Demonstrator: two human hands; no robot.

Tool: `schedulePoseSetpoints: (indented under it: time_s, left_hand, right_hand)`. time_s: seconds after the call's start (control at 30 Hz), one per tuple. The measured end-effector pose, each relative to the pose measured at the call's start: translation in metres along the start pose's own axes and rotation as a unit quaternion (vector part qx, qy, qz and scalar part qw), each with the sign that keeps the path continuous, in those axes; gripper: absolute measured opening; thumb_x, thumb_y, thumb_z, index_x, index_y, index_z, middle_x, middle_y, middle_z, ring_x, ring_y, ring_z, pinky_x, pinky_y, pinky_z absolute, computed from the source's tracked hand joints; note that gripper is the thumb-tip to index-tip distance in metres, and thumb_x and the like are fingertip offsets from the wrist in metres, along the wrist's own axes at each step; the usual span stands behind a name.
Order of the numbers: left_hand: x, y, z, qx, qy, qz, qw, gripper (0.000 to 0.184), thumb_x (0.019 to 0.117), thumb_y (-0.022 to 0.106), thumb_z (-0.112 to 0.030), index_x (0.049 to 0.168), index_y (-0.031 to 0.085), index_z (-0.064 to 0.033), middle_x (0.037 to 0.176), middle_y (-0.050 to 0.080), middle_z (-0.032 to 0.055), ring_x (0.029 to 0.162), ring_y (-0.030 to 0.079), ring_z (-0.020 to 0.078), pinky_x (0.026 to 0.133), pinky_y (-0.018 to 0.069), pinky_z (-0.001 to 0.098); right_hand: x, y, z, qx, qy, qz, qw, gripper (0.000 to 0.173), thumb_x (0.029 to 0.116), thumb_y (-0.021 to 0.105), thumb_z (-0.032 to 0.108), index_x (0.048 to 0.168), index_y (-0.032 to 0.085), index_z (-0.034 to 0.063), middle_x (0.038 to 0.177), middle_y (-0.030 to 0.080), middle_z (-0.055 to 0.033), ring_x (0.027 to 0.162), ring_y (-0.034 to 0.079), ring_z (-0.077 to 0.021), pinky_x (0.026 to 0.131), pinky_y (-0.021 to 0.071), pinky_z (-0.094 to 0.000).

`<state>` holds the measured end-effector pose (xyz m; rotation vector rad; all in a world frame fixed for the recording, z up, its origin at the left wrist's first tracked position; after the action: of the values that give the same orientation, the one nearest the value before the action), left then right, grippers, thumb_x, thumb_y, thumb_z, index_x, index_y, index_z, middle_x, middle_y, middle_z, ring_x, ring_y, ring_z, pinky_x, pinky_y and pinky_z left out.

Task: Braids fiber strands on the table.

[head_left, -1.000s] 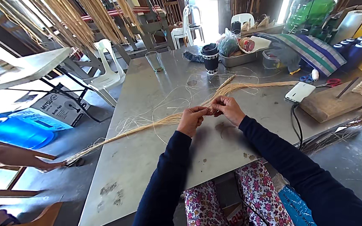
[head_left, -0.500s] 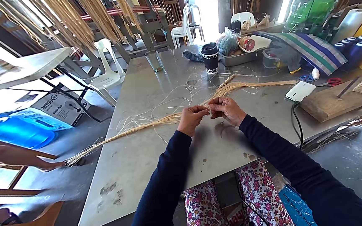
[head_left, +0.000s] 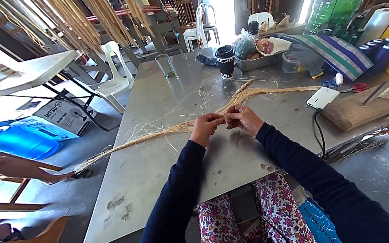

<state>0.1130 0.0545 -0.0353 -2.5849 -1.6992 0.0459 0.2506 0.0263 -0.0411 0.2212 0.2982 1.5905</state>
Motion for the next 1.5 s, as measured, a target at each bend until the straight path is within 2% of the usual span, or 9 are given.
schedulePoseSetpoints:
  time_s: [0.13,0.5,0.77,0.9,1.0,1.13,1.23,1.37,1.5]
  left_hand:
    - [0.0,0.002,0.001,0.013,0.0,0.011,1.0,0.006,0.0973,0.064,0.0,0.096,0.07,-0.001,0.076,0.069,-0.0018,0.047,0.04,-0.0045,0.044,0.0315,0.0133]
    - [-0.002,-0.008,0.001,0.023,-0.06,0.04,0.997,0.011,0.1011,0.058,-0.001,0.095,0.067,-0.0009,0.073,0.065,-0.0021,0.044,0.034,-0.0044,0.041,0.0272,0.0128]
    - [0.0,-0.012,0.01,-0.076,-0.119,0.03,0.99,0.027,0.1006,0.045,0.0,0.08,0.059,-0.0094,0.055,0.042,-0.0086,0.041,0.029,-0.003,0.038,0.0228,0.0127]
    - [-0.001,-0.012,0.014,-0.035,-0.146,0.024,0.988,0.028,0.1014,0.045,-0.006,0.077,0.057,-0.0111,0.061,0.054,-0.0044,0.047,0.044,0.0007,0.043,0.0335,0.0148]
    - [-0.002,-0.012,0.014,-0.034,-0.17,0.008,0.985,0.026,0.1044,0.042,-0.013,0.087,0.061,-0.0082,0.069,0.065,-0.0008,0.052,0.054,0.0028,0.046,0.0397,0.0163]
    - [-0.001,-0.01,0.008,-0.003,-0.123,0.019,0.992,0.02,0.1073,0.048,-0.011,0.101,0.065,-0.0019,0.069,0.064,-0.0014,0.044,0.039,-0.0027,0.041,0.0286,0.0139]
    - [-0.004,-0.008,0.006,0.032,-0.123,0.041,0.991,0.011,0.1032,0.056,-0.006,0.098,0.065,-0.0011,0.068,0.064,-0.0016,0.043,0.036,-0.0034,0.04,0.0275,0.0134]
    - [-0.007,-0.006,0.014,-0.085,-0.187,0.08,0.975,0.015,0.1021,0.05,-0.001,0.094,0.063,-0.003,0.069,0.059,-0.0021,0.041,0.035,-0.0036,0.037,0.0275,0.0108]
    - [-0.01,0.0,0.022,-0.234,-0.249,0.052,0.938,0.019,0.1032,0.044,-0.005,0.098,0.062,-0.003,0.067,0.056,-0.0032,0.04,0.036,-0.0034,0.035,0.0294,0.0101]
  right_hand:
    - [0.0,0.002,-0.001,-0.024,-0.009,0.009,1.0,0.006,0.1042,0.055,0.004,0.099,0.058,0.0044,0.07,0.059,-0.0005,0.058,0.061,-0.0113,0.062,0.0581,-0.0301]
    - [-0.001,0.006,0.004,-0.106,-0.017,0.037,0.993,0.009,0.1075,0.048,0.005,0.102,0.054,0.0022,0.071,0.062,-0.0026,0.06,0.064,-0.0112,0.061,0.0572,-0.0272]
    - [0.0,0.008,0.001,-0.099,-0.008,0.054,0.994,0.01,0.109,0.043,0.005,0.105,0.051,0.0019,0.075,0.063,-0.0039,0.06,0.065,-0.0129,0.065,0.0601,-0.0312]
    - [0.0,0.01,0.001,-0.103,-0.007,0.053,0.993,0.009,0.1085,0.043,0.003,0.104,0.05,0.0011,0.075,0.063,-0.0045,0.06,0.065,-0.0136,0.066,0.0612,-0.0324]
    - [0.001,0.009,0.001,-0.136,-0.018,0.057,0.989,0.008,0.1079,0.045,0.002,0.103,0.051,0.0006,0.075,0.063,-0.0046,0.06,0.066,-0.0131,0.065,0.0606,-0.0312]
    - [0.001,0.009,0.001,-0.152,-0.023,0.061,0.986,0.007,0.1075,0.046,0.002,0.103,0.051,-0.0006,0.075,0.064,-0.0051,0.061,0.066,-0.0129,0.065,0.06,-0.0296]
    - [0.001,0.009,0.001,-0.161,-0.024,0.06,0.985,0.008,0.1073,0.047,0.002,0.103,0.052,-0.0009,0.075,0.065,-0.0051,0.061,0.066,-0.0127,0.065,0.0604,-0.0296]
    - [-0.001,0.008,0.002,-0.163,-0.02,0.047,0.985,0.006,0.107,0.049,0.003,0.105,0.053,-0.0008,0.075,0.064,-0.006,0.058,0.065,-0.0142,0.06,0.0599,-0.0306]
    - [-0.002,0.007,0.002,-0.141,-0.008,0.045,0.989,0.006,0.1078,0.048,0.005,0.11,0.052,0.0009,0.074,0.066,-0.0085,0.056,0.068,-0.0175,0.056,0.0608,-0.0324]
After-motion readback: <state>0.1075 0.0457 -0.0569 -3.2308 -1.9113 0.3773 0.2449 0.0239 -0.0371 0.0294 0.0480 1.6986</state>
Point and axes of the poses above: each hand's wrist, its own x-axis towards the middle knuckle, its own y-axis out of the palm, z = x × y, the point moved 8 cm from there along x, towards the middle knuckle
